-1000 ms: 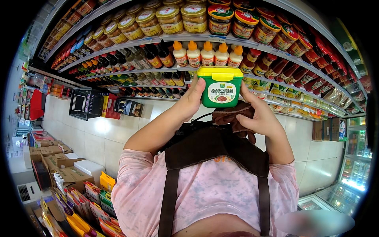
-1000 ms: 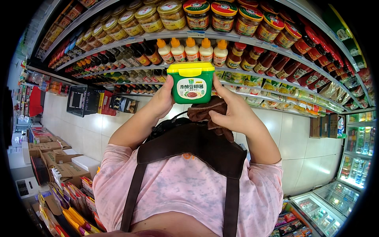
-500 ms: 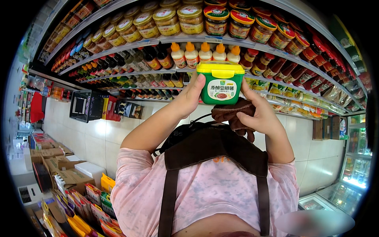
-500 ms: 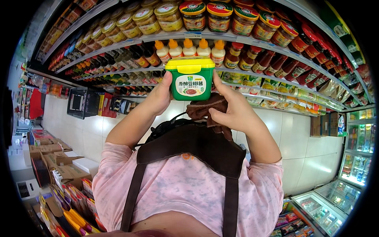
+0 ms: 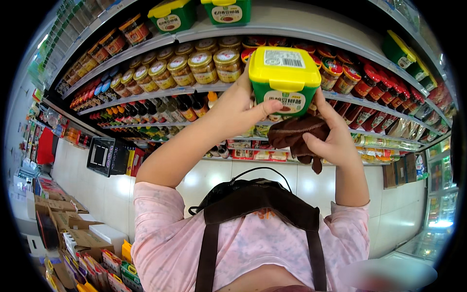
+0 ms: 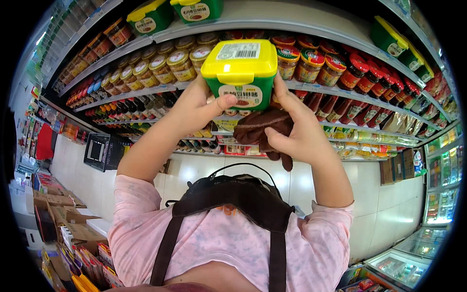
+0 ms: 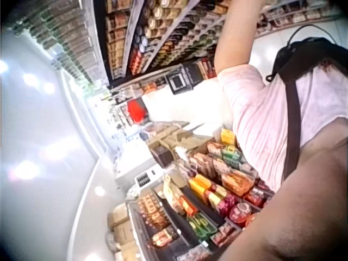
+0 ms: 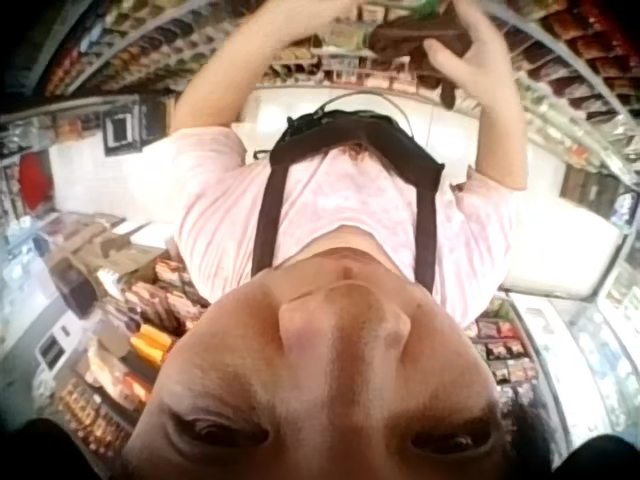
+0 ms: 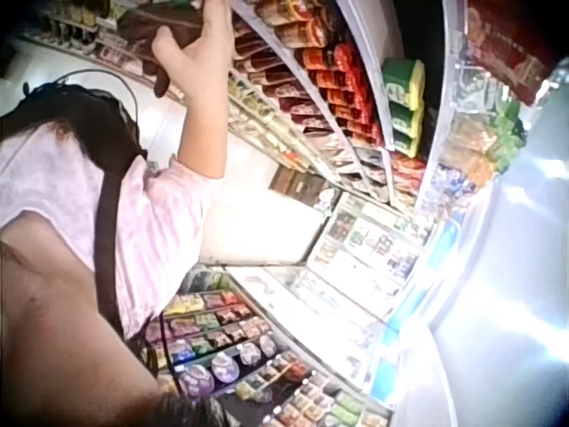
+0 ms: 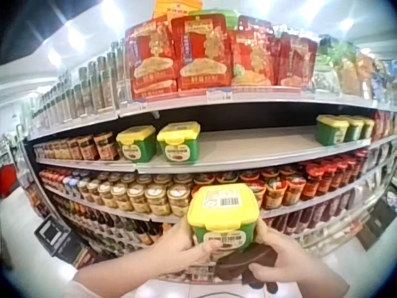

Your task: The person wipes a retail shelf and several containers of food products with a cloth, then returns the containers to the shelf.

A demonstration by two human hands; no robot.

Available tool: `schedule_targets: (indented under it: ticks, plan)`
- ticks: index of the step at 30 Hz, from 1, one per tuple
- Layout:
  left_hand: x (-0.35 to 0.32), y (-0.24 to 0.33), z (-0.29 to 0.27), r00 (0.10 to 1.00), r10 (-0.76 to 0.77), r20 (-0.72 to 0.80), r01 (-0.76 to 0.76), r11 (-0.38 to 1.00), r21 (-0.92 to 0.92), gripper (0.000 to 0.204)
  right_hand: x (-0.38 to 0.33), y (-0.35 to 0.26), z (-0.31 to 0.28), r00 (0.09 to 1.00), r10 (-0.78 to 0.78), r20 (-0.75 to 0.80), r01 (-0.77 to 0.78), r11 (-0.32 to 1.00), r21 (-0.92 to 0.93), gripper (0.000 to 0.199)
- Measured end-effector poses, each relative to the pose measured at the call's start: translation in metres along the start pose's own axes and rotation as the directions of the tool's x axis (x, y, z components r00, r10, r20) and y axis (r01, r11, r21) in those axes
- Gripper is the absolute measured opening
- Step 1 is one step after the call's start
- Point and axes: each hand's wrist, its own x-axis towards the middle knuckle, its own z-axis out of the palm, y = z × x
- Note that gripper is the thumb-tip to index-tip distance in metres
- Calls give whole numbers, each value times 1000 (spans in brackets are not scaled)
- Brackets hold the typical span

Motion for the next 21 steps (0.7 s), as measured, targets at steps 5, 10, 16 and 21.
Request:
schedule_targets:
  ticks: [5,10,16,21]
  plan:
    - [49,17,-13,973,223,-53,-205,952,228,67,34,-7,-27,989,-68,-130,48,987,-150,81]
    - [97,19,-18,938,326,-120,-272,904,328,67,73,-6,-52,979,-116,-169,99,989,-106,81]
    - [134,20,-21,919,333,-212,-202,858,472,67,114,4,-74,980,-133,-147,130,991,-30,83]
    - [159,3,-26,907,334,-254,-164,839,519,71,136,9,-78,986,-81,-149,88,995,41,80]
